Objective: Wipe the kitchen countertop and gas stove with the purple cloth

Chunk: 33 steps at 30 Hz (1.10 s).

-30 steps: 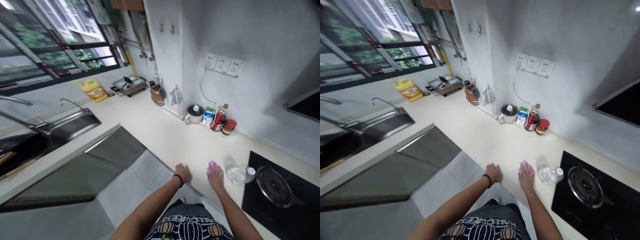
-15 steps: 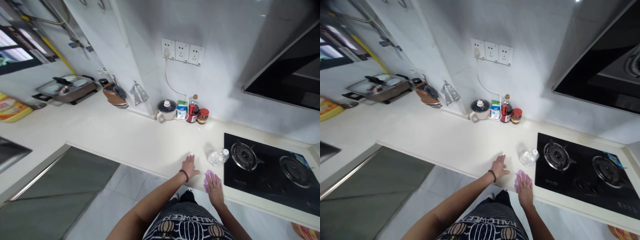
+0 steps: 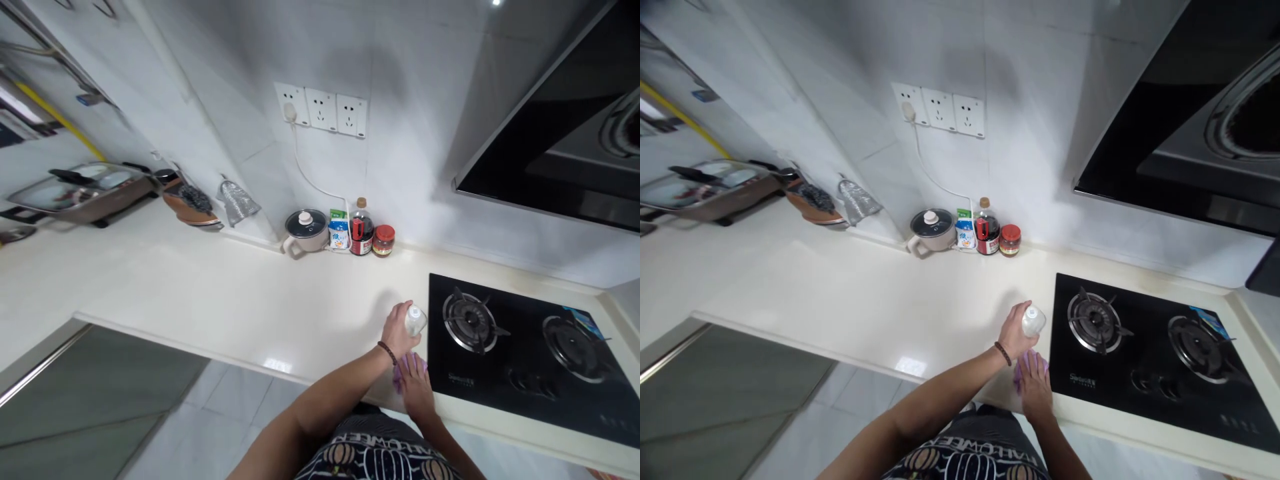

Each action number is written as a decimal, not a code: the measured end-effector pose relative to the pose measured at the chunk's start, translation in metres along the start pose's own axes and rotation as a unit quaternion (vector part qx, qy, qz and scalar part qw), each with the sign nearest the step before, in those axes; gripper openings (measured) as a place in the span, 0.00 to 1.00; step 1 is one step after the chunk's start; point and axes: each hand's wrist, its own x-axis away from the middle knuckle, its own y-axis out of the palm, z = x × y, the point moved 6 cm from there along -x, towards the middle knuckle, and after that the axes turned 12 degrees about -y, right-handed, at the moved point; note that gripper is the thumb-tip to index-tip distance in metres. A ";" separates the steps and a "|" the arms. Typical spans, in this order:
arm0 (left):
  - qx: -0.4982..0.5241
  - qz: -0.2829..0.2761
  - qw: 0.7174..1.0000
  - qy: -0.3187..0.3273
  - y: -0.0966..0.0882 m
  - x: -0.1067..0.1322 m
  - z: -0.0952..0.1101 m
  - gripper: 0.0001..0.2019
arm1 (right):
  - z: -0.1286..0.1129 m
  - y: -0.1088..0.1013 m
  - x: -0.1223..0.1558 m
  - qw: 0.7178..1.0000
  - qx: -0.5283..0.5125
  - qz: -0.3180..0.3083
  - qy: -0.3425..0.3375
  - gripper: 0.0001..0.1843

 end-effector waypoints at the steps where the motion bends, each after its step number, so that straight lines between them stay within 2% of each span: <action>1: 0.003 0.016 1.000 -0.003 -0.010 0.000 -0.006 0.47 | 0.007 -0.003 -0.009 1.000 0.002 0.003 -0.001 0.38; 6: -0.019 0.111 0.994 -0.013 -0.077 0.016 -0.049 0.48 | 0.047 -0.025 -0.080 0.998 0.009 0.042 -0.036 0.38; 10: -0.043 0.193 0.980 0.015 -0.126 0.041 -0.082 0.45 | 0.071 -0.068 -0.153 0.992 0.032 0.117 -0.042 0.36; 13: -0.048 0.247 0.968 0.009 -0.148 0.057 -0.101 0.45 | 0.075 -0.101 -0.188 0.984 0.047 0.172 -0.024 0.34; 16: -0.022 0.271 0.962 -0.002 -0.154 0.066 -0.114 0.48 | 0.068 -0.115 -0.200 0.981 0.044 0.188 -0.022 0.31; 19: 0.027 0.295 0.955 -0.025 -0.148 0.073 -0.128 0.52 | 0.057 -0.115 -0.197 0.980 0.043 0.189 -0.036 0.30; 22: 0.076 0.334 0.937 -0.065 -0.138 0.080 -0.144 0.53 | 0.042 -0.103 -0.181 0.980 0.041 0.184 -0.060 0.35; 24: 0.103 0.339 0.929 -0.102 -0.130 0.081 -0.155 0.52 | 0.031 -0.086 -0.161 0.981 0.037 0.176 -0.076 0.36; 28: 0.143 0.286 0.928 -0.190 -0.115 0.069 -0.170 0.49 | 0.012 -0.032 -0.102 0.988 -0.001 0.103 -0.111 0.35; 30: 0.141 0.282 0.925 -0.210 -0.118 0.058 -0.173 0.45 | 0.008 -0.006 -0.073 0.992 -0.030 0.063 -0.106 0.35; 33: 0.119 0.288 0.933 -0.182 -0.144 0.039 -0.171 0.43 | 0.008 0.011 -0.044 0.993 -0.060 0.071 -0.070 0.37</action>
